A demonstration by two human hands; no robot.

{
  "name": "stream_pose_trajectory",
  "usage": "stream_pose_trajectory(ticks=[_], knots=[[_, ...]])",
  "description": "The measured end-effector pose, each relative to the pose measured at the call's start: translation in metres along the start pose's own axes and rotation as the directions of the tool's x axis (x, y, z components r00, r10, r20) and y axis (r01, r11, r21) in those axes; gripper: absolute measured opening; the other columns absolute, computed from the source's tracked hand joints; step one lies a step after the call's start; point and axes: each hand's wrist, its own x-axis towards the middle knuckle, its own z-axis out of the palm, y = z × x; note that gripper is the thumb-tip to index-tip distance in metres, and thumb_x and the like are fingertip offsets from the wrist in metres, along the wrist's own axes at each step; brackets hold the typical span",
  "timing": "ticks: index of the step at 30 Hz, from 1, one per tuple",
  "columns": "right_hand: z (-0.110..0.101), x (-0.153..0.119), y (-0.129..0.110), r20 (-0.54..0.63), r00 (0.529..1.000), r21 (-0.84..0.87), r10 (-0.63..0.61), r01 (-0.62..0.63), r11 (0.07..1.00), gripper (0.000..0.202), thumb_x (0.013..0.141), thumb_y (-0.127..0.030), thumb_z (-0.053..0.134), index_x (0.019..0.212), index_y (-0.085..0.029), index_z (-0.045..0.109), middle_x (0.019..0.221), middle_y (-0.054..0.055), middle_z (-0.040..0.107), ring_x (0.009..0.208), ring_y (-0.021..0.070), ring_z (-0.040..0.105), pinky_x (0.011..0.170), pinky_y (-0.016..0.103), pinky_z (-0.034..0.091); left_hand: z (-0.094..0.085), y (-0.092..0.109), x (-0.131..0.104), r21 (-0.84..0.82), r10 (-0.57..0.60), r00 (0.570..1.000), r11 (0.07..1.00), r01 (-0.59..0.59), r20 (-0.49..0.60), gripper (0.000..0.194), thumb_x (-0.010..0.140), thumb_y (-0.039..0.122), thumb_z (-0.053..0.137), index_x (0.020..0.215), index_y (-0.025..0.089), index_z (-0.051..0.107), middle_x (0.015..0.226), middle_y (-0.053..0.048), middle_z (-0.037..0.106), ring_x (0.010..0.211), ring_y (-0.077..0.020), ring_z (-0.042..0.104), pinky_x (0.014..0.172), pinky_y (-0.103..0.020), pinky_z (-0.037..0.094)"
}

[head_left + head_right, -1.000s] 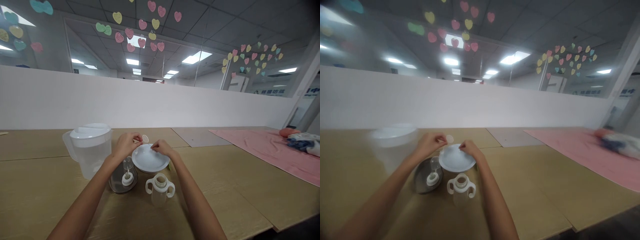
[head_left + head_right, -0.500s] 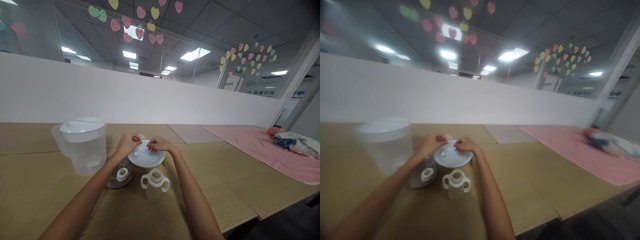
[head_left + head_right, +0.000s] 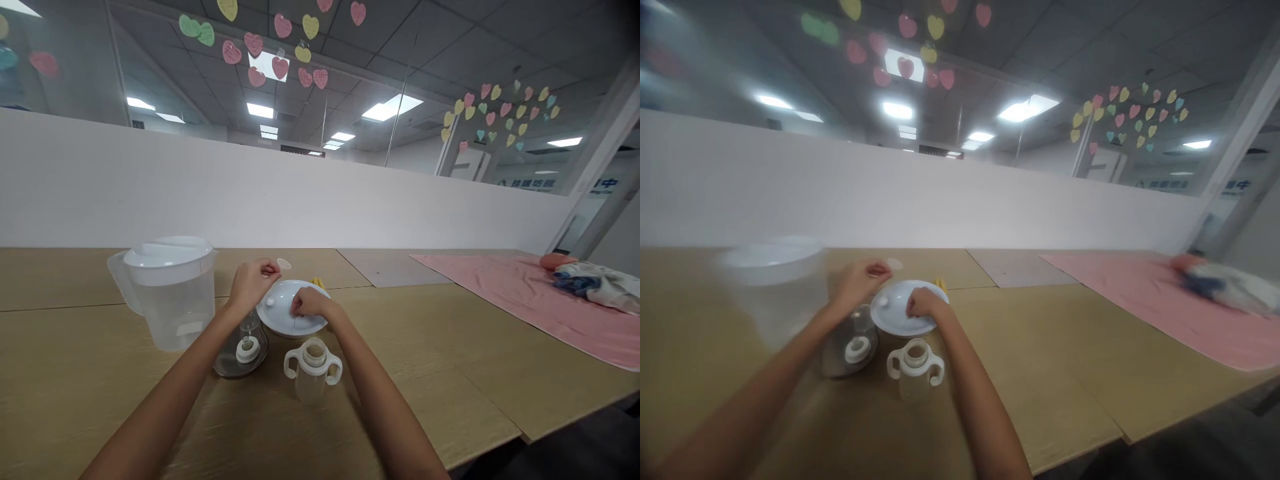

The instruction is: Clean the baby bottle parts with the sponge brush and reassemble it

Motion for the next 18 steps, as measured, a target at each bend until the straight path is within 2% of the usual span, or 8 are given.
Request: stream_pose_trajectory(ticks=[3,6,7,9,10,11,13,18], knots=[[-0.026,-0.009,0.006,-0.202,0.979,0.030,-0.005,0.011,0.999,0.029,0.082,-0.025,0.047,0.063,-0.012,0.064,0.061,0.006,0.065,0.055,0.0111,0.056,0.061,0.022,0.043,0.010,-0.011,0.001,-0.245,-0.055,0.997,0.969,0.039,-0.060,0.011,0.061,0.028,0.068,0.067,0.018,0.066,0.072,-0.003,0.070,0.069,-0.0181,0.066,0.068,-0.028,0.050],[-0.055,-0.028,0.001,-0.451,0.892,0.101,-0.011,0.063,0.993,0.054,0.092,-0.043,0.023,0.071,-0.012,0.061,0.064,0.006,0.064,0.056,0.0106,0.056,0.060,0.021,0.043,0.022,-0.017,0.002,-0.398,-0.134,0.987,0.913,0.086,-0.094,0.016,0.059,0.029,0.071,0.068,0.017,0.065,0.073,-0.004,0.070,0.071,-0.0181,0.066,0.070,-0.028,0.051],[-0.062,-0.036,-0.004,-0.608,0.794,0.189,0.004,0.140,0.972,0.056,0.090,-0.050,0.025,0.065,-0.013,0.060,0.058,0.005,0.061,0.052,0.0105,0.054,0.057,0.021,0.042,0.025,-0.018,0.002,-0.417,-0.152,0.983,0.904,0.095,-0.106,0.018,0.060,0.030,0.070,0.069,0.016,0.064,0.075,-0.005,0.071,0.072,-0.0182,0.066,0.070,-0.028,0.051],[-0.071,-0.051,-0.020,-0.807,0.589,0.288,0.048,0.322,0.902,0.058,0.087,-0.057,0.029,0.055,-0.016,0.054,0.047,0.001,0.051,0.046,0.0098,0.049,0.050,0.020,0.039,0.033,-0.016,0.000,-0.448,-0.185,0.974,0.888,0.107,-0.134,0.021,0.062,0.032,0.069,0.073,0.015,0.063,0.079,-0.007,0.071,0.075,-0.0188,0.066,0.071,-0.029,0.051],[-0.073,-0.057,-0.030,-0.858,0.509,0.308,0.072,0.398,0.864,0.059,0.086,-0.059,0.029,0.052,-0.017,0.051,0.043,-0.001,0.046,0.043,0.0093,0.046,0.047,0.020,0.036,0.037,-0.015,-0.002,-0.466,-0.202,0.968,0.878,0.112,-0.148,0.023,0.063,0.033,0.068,0.075,0.014,0.063,0.082,-0.009,0.071,0.077,-0.0192,0.067,0.072,-0.029,0.051],[-0.073,-0.062,-0.040,-0.884,0.462,0.315,0.080,0.460,0.830,0.059,0.085,-0.060,0.030,0.049,-0.017,0.049,0.040,-0.002,0.042,0.041,0.0089,0.043,0.045,0.020,0.034,0.041,-0.014,-0.005,-0.482,-0.216,0.964,0.869,0.116,-0.157,0.026,0.064,0.034,0.067,0.078,0.013,0.063,0.085,-0.010,0.071,0.080,-0.0197,0.067,0.074,-0.030,0.051],[-0.068,-0.066,-0.056,-0.893,0.447,0.310,0.051,0.530,0.789,0.059,0.085,-0.060,0.030,0.047,-0.018,0.048,0.039,-0.003,0.040,0.040,0.0085,0.041,0.044,0.021,0.033,0.049,-0.011,-0.010,-0.526,-0.240,0.958,0.842,0.124,-0.159,0.031,0.065,0.034,0.067,0.087,0.012,0.062,0.090,-0.011,0.071,0.084,-0.0207,0.066,0.078,-0.032,0.051],[-0.051,-0.054,-0.067,-0.851,0.505,0.172,-0.140,0.521,0.836,0.059,0.087,-0.055,0.031,0.046,-0.018,0.049,0.043,-0.001,0.047,0.045,0.0091,0.049,0.050,0.021,0.035,0.060,-0.005,-0.023,-0.622,-0.263,0.955,0.773,0.125,-0.135,0.031,0.065,0.033,0.067,0.089,0.012,0.066,0.096,-0.012,0.071,0.092,-0.0228,0.065,0.086,-0.035,0.048]])
